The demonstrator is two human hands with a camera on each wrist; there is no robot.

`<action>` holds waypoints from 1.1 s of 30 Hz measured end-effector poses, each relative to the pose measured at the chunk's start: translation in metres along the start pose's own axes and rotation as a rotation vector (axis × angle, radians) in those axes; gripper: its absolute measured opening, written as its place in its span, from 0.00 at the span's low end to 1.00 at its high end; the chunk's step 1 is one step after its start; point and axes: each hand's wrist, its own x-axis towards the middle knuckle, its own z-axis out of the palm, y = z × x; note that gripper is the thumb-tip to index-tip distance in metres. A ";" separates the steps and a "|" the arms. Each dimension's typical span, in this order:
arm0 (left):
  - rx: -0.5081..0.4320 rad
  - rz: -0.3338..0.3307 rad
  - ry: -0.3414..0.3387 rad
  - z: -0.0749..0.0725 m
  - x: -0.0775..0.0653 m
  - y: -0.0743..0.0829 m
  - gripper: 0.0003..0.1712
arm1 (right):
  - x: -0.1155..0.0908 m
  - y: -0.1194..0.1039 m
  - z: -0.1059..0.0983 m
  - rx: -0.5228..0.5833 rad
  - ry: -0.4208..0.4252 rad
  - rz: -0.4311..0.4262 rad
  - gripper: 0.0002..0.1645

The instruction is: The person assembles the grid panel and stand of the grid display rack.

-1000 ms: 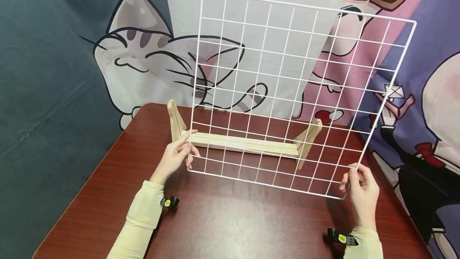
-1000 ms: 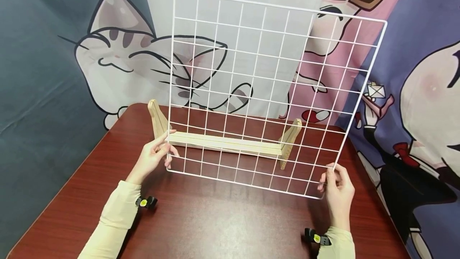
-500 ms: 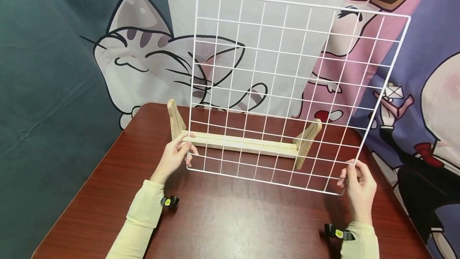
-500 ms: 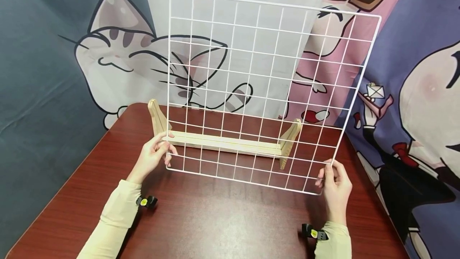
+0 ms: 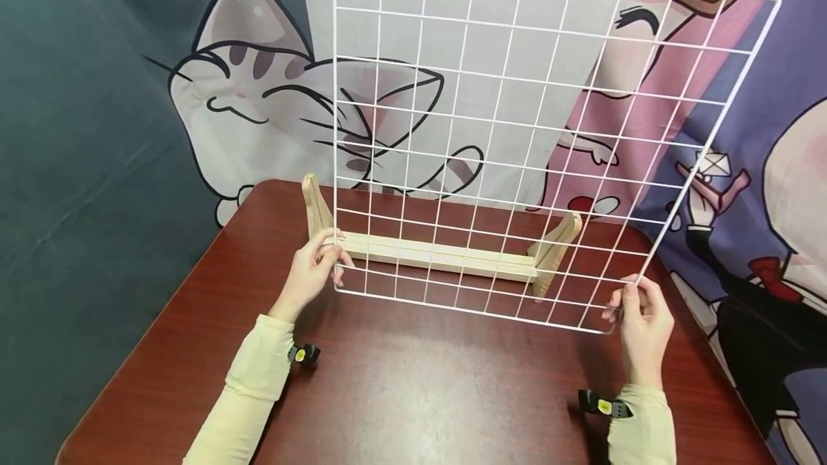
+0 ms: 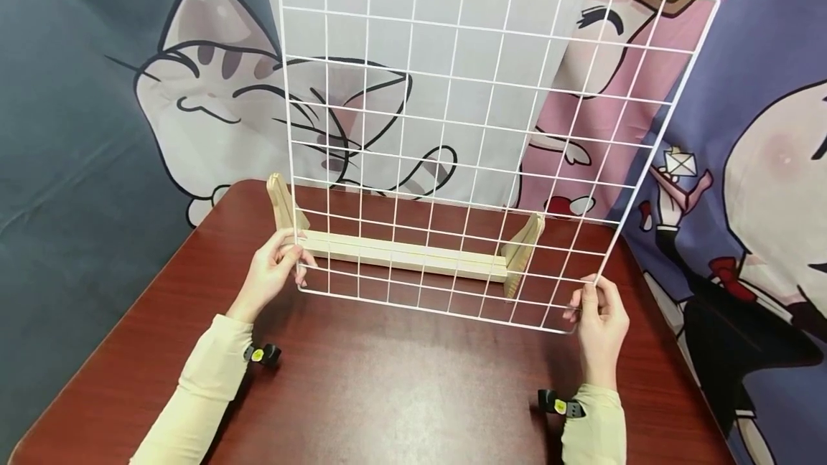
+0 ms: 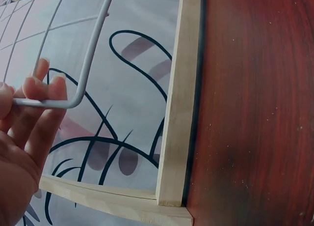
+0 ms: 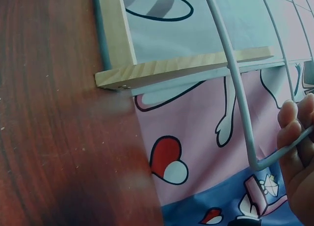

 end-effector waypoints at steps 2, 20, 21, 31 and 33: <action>0.022 0.007 0.026 -0.001 0.000 0.001 0.10 | 0.003 0.000 0.002 0.006 -0.010 -0.004 0.06; 0.097 0.073 0.155 -0.010 0.023 0.013 0.09 | 0.024 -0.003 0.026 0.096 -0.029 -0.048 0.04; 0.098 0.073 0.157 -0.010 0.024 0.012 0.09 | 0.025 -0.003 0.026 0.097 -0.030 -0.051 0.04; 0.130 0.134 0.208 -0.015 0.041 0.001 0.09 | 0.035 -0.010 0.033 0.114 -0.063 -0.087 0.04; 0.133 0.162 0.224 -0.017 0.046 -0.006 0.09 | 0.037 -0.011 0.035 0.110 -0.066 -0.095 0.03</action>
